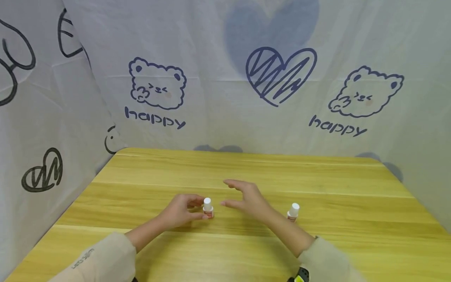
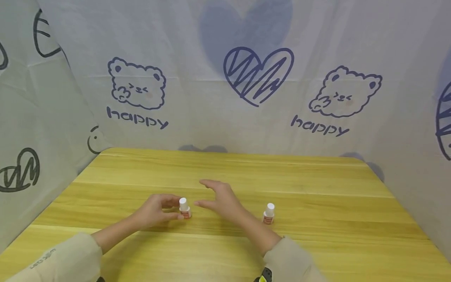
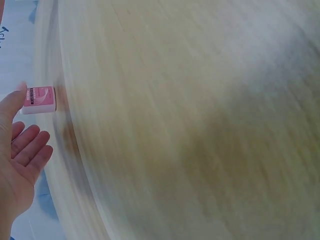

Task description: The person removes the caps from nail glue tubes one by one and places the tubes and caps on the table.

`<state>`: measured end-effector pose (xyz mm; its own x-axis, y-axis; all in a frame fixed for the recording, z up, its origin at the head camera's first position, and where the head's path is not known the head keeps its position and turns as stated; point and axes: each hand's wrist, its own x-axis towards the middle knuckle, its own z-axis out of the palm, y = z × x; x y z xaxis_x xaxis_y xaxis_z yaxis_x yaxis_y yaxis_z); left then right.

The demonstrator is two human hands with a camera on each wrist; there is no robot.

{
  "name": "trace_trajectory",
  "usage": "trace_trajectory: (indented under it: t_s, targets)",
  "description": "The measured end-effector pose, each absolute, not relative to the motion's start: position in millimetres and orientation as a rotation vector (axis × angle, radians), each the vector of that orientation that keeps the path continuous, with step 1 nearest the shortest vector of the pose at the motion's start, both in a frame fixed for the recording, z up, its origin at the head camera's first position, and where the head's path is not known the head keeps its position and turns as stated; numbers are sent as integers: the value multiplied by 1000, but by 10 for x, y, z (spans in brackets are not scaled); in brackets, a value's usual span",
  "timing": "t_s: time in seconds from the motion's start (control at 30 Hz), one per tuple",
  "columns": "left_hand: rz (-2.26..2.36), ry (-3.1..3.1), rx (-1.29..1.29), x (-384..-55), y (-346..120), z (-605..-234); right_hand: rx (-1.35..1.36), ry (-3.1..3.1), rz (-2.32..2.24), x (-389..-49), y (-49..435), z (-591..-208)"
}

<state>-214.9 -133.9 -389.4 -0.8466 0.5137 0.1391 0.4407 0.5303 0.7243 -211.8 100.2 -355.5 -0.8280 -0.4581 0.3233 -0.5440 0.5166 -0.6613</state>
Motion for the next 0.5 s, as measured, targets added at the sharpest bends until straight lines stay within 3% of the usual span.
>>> trace_trajectory:
  t_s: [0.5]
  targets:
    - [1371, 2578, 864, -2150, -1316, -3973, 872, -2643, 1411, -2147, 736, -3707]
